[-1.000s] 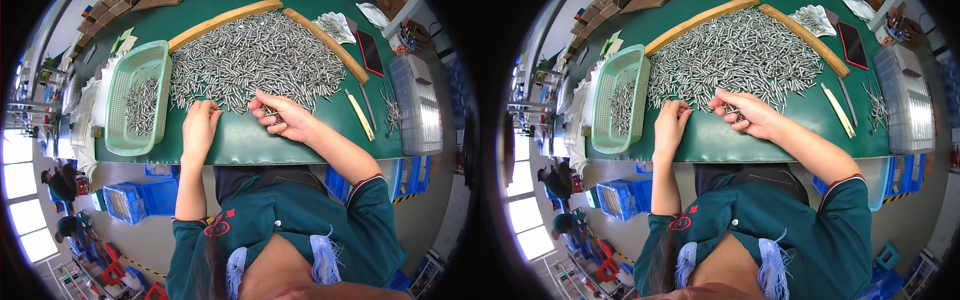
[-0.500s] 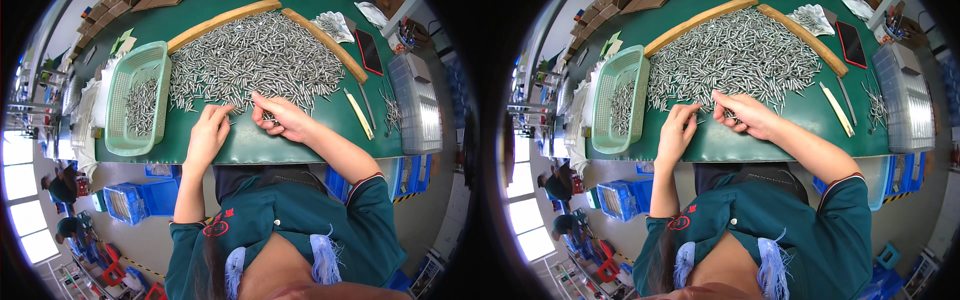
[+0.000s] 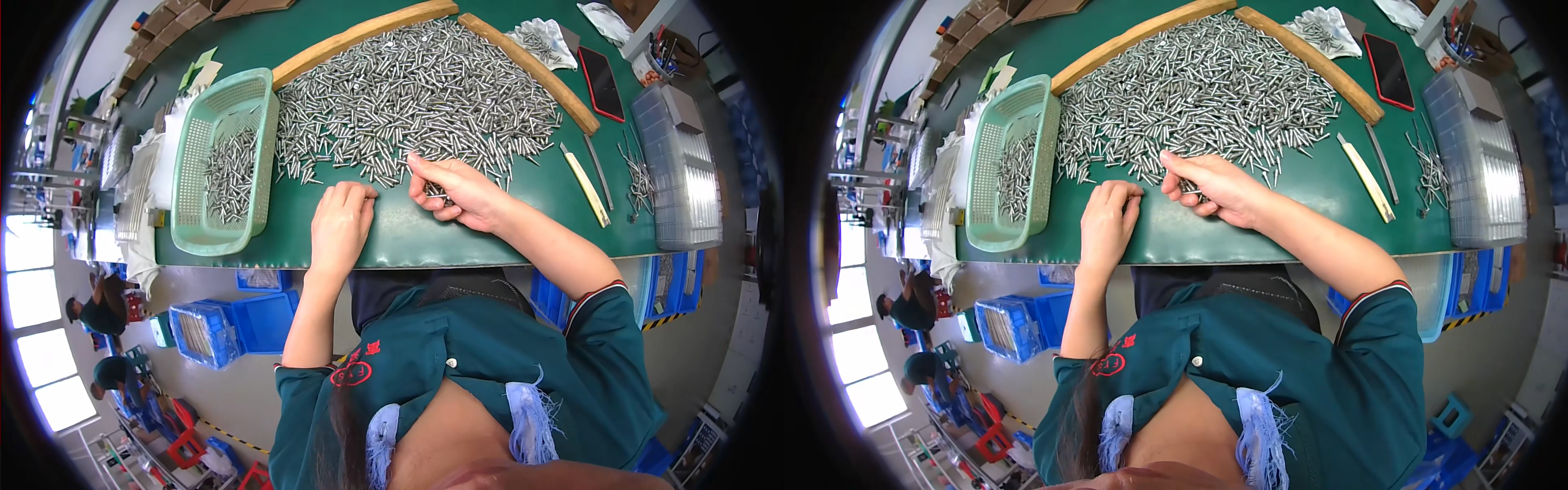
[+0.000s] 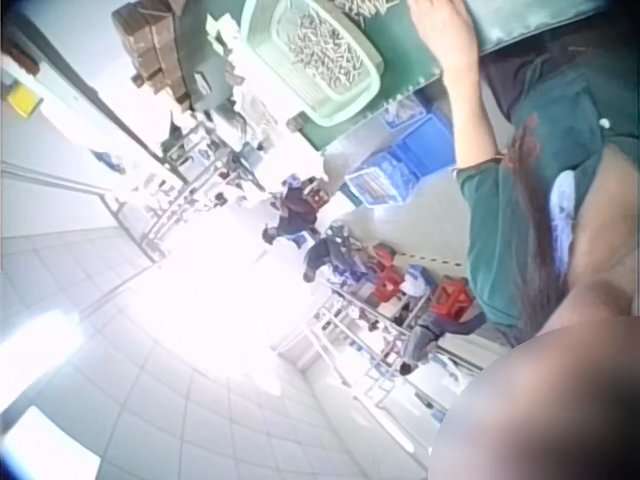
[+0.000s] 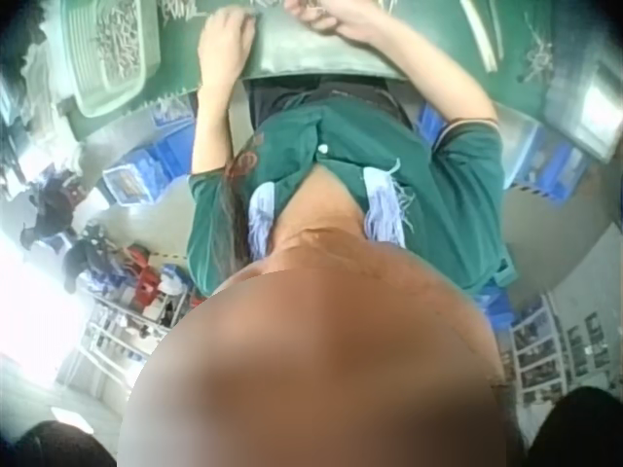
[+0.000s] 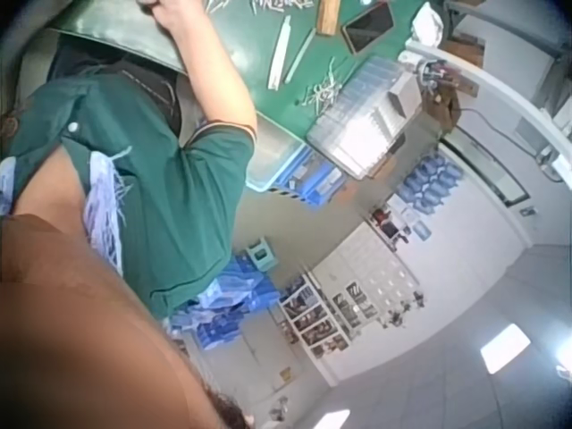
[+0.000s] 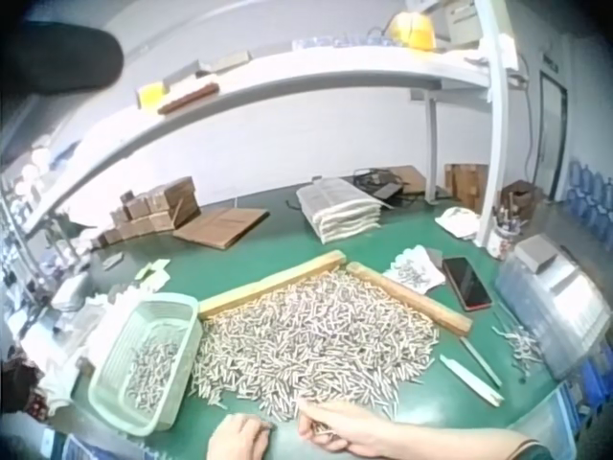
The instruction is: Sorting and inspecting a large quantity of small metal pins on a workbench.
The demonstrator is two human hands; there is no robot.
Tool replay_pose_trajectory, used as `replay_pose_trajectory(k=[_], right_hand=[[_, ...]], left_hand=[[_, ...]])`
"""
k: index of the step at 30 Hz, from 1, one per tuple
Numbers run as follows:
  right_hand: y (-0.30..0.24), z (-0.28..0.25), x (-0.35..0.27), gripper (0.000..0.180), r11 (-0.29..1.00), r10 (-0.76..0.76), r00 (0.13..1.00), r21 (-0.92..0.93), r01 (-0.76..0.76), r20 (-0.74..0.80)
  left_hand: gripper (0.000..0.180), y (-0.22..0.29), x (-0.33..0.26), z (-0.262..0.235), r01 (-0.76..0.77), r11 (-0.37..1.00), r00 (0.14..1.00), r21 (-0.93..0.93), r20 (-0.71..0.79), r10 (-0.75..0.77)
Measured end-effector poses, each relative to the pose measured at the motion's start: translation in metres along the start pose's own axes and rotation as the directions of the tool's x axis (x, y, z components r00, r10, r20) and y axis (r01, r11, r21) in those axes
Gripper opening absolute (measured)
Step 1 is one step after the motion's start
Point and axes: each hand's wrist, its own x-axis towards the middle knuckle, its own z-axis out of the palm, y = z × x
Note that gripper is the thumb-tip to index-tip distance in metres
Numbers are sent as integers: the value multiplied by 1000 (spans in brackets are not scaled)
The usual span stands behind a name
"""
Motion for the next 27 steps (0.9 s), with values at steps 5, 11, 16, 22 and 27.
replay_pose_trajectory(k=[5,11,16,22,27], right_hand=[[3,-2,1,32,1000,-21,999,9,21,33],[6,-1,1,18,1000,0,993,-31,4,122],[6,-2,1,18,1000,1,989,22,-4,148],[3,0,-3,19,999,-13,989,30,9,147],[5,0,-2,21,999,-36,990,-24,40,139]], left_hand=[[13,13,5,0,119,947,987,-300,-66,-145],[14,30,5,11,115,383,920,-917,-46,-389],[15,38,4,19,66,369,919,-927,-88,-385],[14,45,4,20,91,118,891,-989,27,-454],[13,44,3,24,44,47,891,-998,18,-453]])
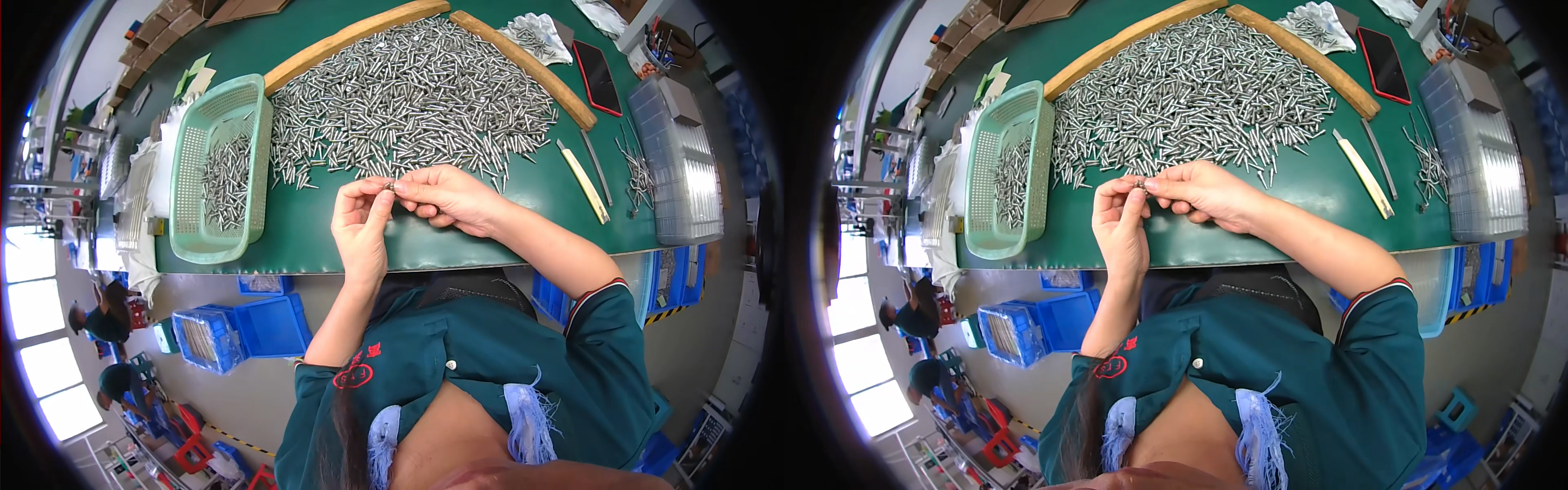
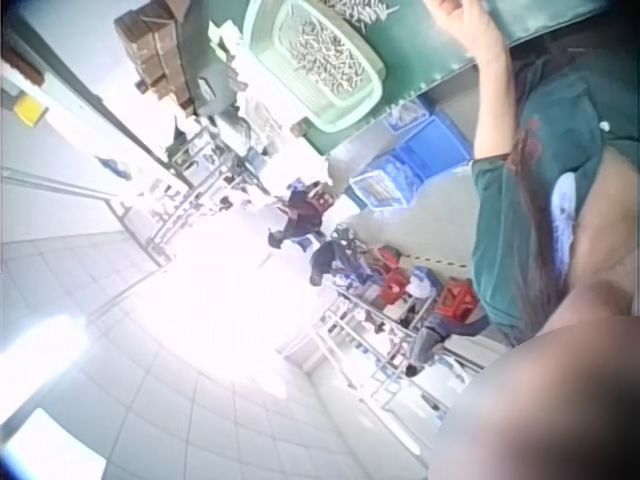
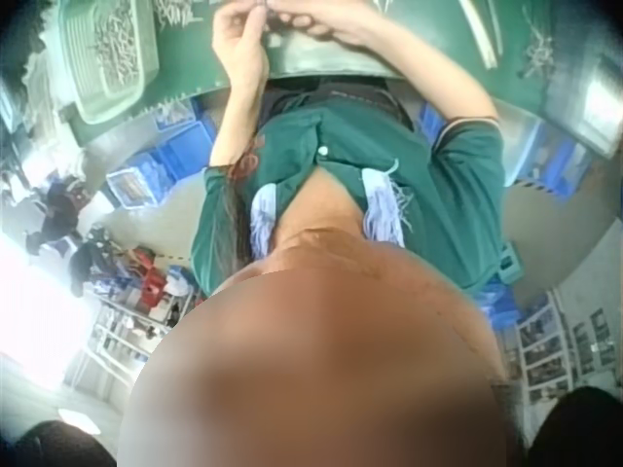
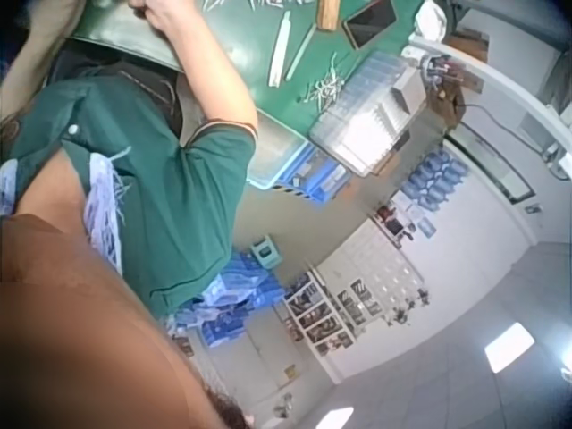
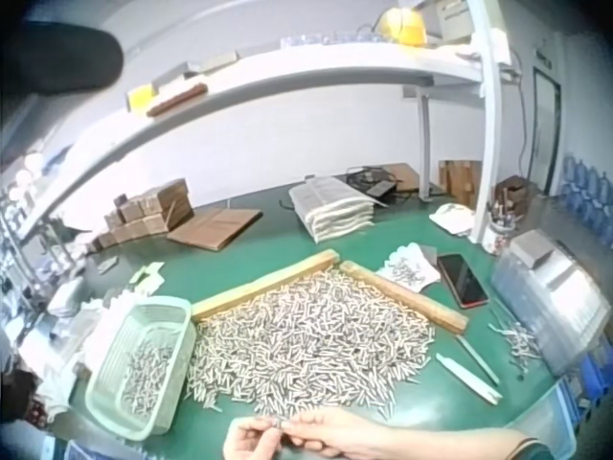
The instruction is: Sorting and inspecting a large quantity of small metal pins on a workbench.
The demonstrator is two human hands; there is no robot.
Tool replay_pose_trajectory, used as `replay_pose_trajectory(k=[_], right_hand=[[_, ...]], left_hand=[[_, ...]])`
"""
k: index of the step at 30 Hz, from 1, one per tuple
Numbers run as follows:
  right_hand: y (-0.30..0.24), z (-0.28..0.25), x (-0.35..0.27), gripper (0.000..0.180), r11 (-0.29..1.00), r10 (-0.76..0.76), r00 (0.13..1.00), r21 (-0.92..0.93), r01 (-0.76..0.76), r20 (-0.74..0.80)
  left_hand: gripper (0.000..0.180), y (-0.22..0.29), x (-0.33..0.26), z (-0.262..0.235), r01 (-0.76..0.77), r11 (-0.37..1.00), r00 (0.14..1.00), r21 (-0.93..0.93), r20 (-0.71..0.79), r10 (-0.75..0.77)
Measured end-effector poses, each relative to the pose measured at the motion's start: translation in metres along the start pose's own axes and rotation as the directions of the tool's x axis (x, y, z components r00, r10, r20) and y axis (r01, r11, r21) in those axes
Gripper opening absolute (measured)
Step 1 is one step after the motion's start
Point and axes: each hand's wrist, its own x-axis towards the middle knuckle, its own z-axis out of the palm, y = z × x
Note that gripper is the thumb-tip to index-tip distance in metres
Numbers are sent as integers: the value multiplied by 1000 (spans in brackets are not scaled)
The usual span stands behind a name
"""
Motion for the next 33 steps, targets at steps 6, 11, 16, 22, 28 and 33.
replay_pose_trajectory(k=[6,11,16,22,28,33], right_hand=[[-4,5,-3,28,986,-40,999,-162,36,-21],[0,1,0,32,996,-30,999,-84,27,-31],[-6,-2,-1,35,973,126,992,194,-126,12],[-9,-6,-1,32,906,203,977,366,-214,68],[-6,-4,-1,30,964,110,993,247,-99,-33],[-8,-6,-1,27,969,42,994,245,-16,-102]], left_hand=[[13,1,0,-1,-18,996,1000,83,-14,19],[17,5,5,-2,-194,876,981,442,105,164],[29,8,3,-1,-295,681,956,671,216,201],[35,9,2,3,-315,652,948,689,196,250],[30,14,4,6,-448,573,894,687,329,304],[17,21,10,0,-421,528,900,738,268,343]])
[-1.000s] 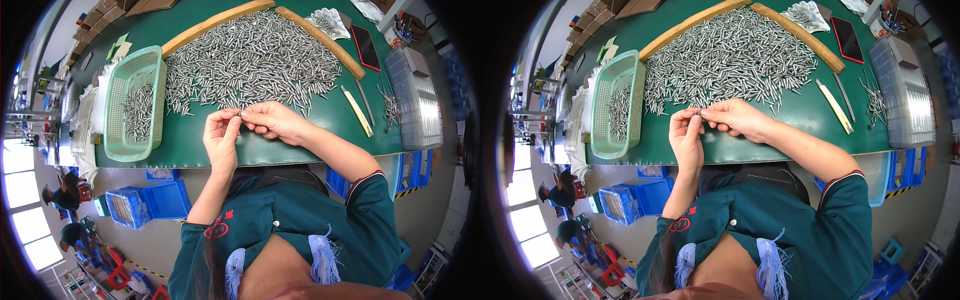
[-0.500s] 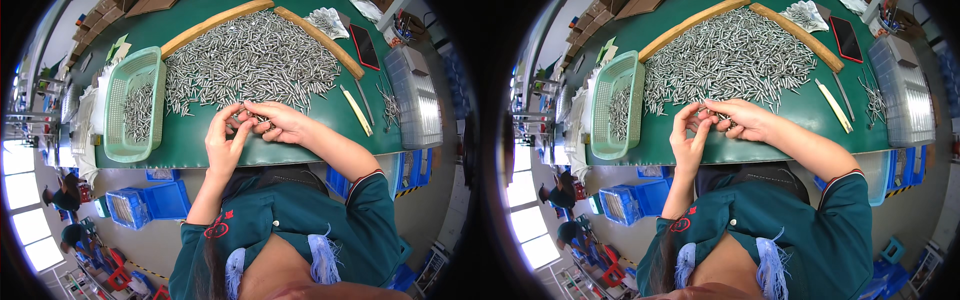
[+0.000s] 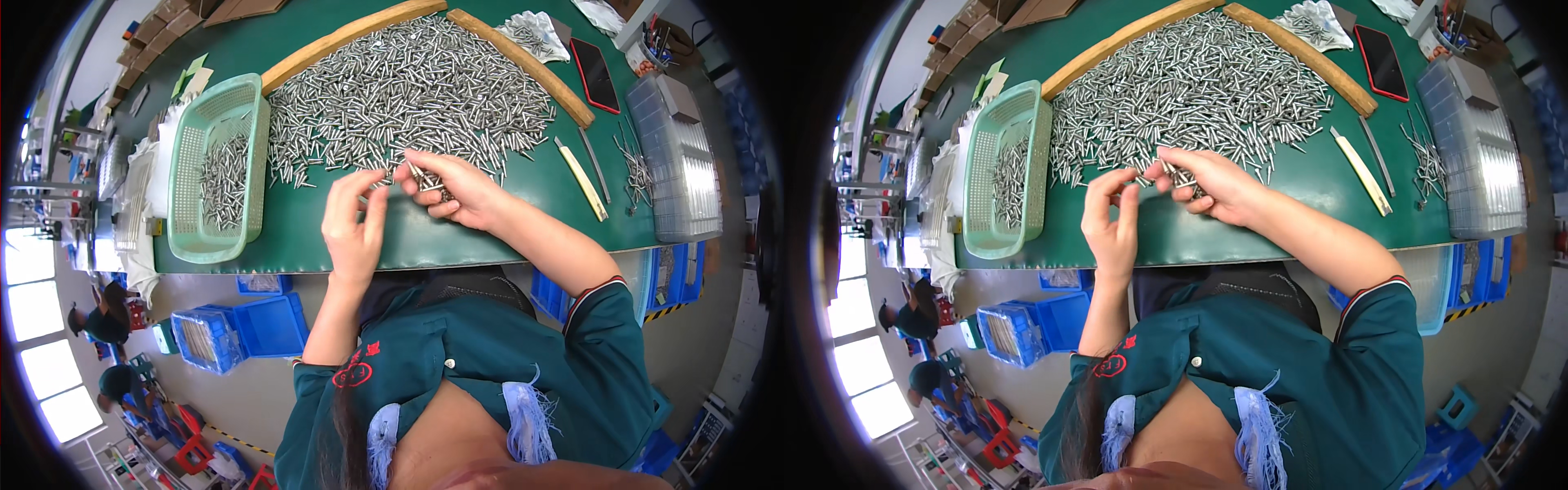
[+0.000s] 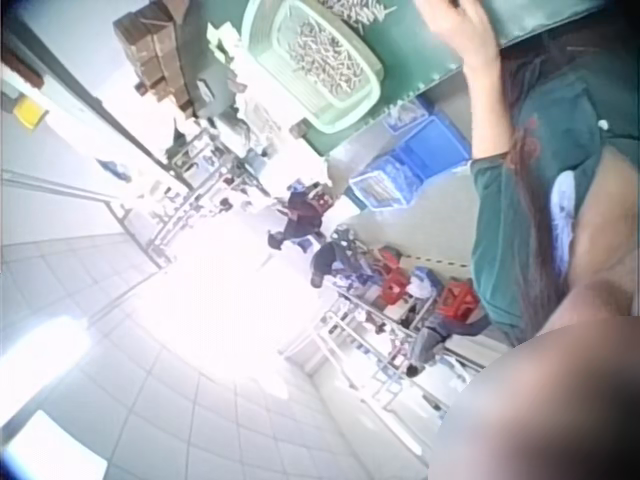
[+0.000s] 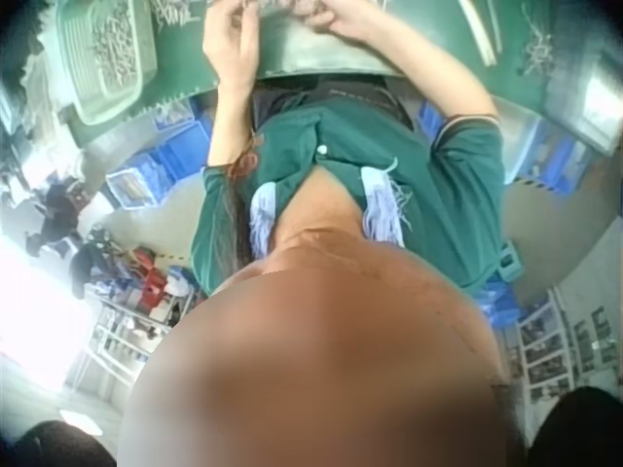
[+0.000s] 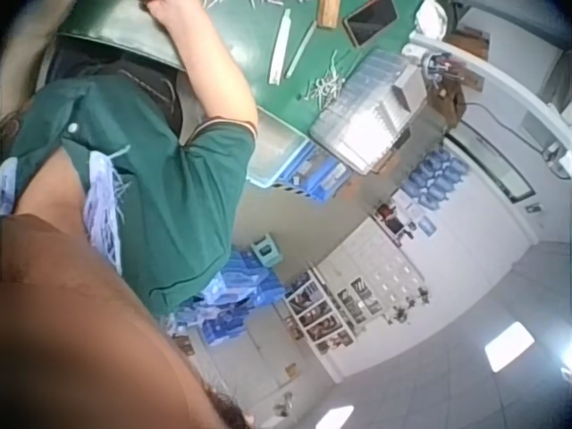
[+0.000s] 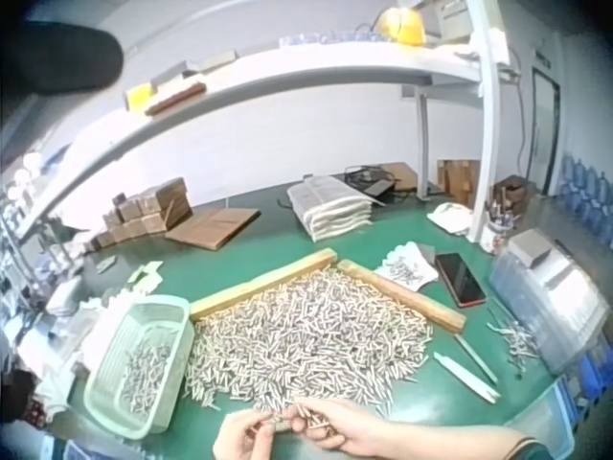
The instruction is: Sorting and inspecting a large quantity of small metal pins on a workbench.
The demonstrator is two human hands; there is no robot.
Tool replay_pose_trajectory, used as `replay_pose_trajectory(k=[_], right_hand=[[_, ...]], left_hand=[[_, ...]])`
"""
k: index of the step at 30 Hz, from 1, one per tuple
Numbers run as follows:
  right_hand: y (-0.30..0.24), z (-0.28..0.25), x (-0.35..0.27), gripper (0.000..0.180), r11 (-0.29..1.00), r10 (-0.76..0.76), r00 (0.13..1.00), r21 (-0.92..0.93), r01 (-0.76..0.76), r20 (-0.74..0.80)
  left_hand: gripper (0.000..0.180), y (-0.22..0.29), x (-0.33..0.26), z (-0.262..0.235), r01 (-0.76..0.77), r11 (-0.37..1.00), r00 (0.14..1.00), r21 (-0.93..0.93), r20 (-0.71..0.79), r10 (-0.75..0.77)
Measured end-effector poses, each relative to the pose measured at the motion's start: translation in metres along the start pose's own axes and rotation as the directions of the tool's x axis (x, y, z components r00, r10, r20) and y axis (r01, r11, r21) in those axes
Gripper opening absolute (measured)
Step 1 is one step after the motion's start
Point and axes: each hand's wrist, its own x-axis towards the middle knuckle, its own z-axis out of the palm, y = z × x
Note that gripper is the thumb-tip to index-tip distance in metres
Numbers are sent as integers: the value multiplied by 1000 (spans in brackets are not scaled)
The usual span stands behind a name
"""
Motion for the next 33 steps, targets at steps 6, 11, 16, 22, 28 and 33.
replay_pose_trajectory(k=[6,11,16,22,28,33], right_hand=[[-5,-9,4,26,978,-110,994,176,111,-19],[-6,-1,2,27,985,-90,992,140,102,-91],[-4,1,2,30,989,-72,993,125,83,-91],[-2,2,3,30,991,-39,994,122,51,-98],[0,2,2,30,998,-25,997,50,29,-74],[4,1,3,25,993,-61,998,-102,63,16]], left_hand=[[20,-13,-2,4,21,883,963,469,228,-144],[16,-17,-4,0,-37,850,953,526,276,-129],[15,-23,-3,-16,-75,895,939,440,334,-85],[17,-22,-1,-27,-49,827,928,560,332,-170],[15,-20,4,-29,21,867,882,498,399,-251],[13,-20,-1,-20,491,851,861,-186,248,-443]])
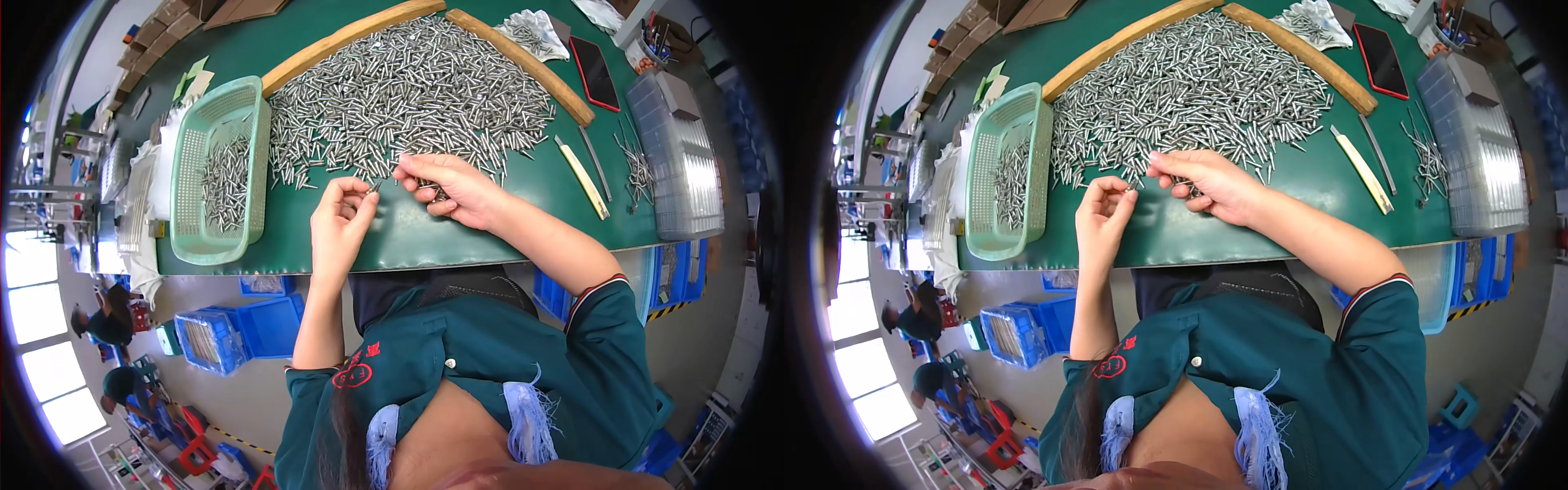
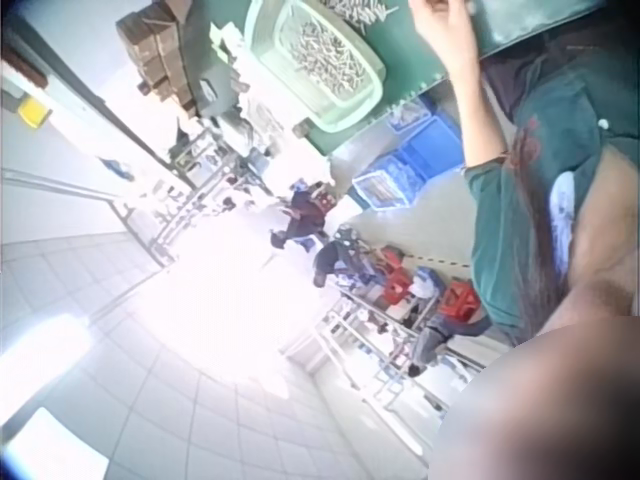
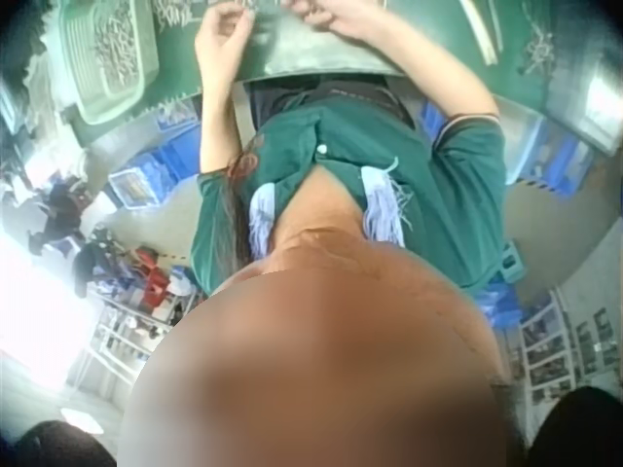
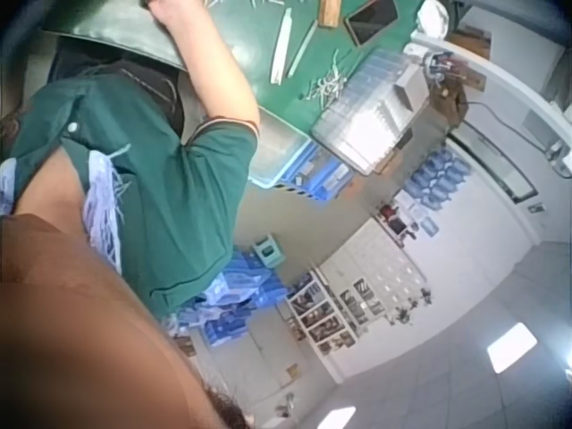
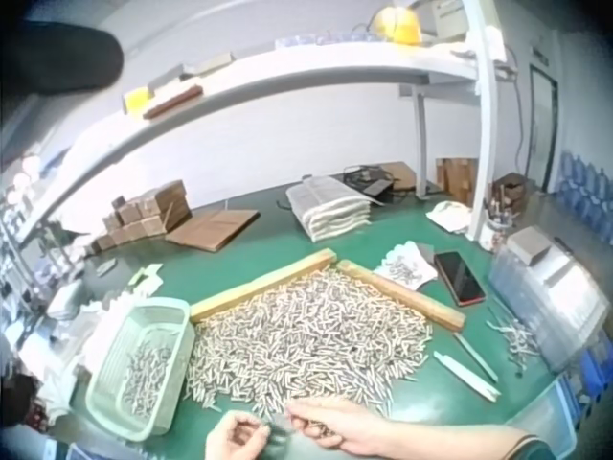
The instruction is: Sorting and inspecting a large quantity of small metal pins on a workbench.
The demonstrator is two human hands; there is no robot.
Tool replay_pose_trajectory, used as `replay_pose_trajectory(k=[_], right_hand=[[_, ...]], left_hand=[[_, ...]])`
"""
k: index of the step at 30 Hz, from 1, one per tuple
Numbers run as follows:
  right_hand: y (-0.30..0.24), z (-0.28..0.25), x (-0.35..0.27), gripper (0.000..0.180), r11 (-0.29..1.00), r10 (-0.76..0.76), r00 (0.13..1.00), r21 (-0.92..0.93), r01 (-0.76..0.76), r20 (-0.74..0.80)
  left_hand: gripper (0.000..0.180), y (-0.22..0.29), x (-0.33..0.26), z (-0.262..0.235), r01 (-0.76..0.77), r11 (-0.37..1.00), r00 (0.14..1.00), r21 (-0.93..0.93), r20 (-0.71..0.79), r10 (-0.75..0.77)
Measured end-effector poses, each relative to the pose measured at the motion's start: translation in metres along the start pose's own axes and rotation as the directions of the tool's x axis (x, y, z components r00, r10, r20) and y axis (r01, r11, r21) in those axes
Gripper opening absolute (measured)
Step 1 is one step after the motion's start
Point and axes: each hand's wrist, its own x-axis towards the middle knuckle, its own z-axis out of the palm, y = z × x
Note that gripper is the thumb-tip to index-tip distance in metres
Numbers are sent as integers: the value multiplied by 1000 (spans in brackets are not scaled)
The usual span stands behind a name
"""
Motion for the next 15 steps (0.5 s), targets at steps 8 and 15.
replay_pose_trajectory(k=[8,15], right_hand=[[3,4,-3,18,996,-17,998,-89,23,61],[2,5,-3,17,992,-19,999,-128,23,33]], left_hand=[[13,6,1,7,261,826,962,-499,203,-181],[13,4,1,9,244,832,966,-498,201,-163]])
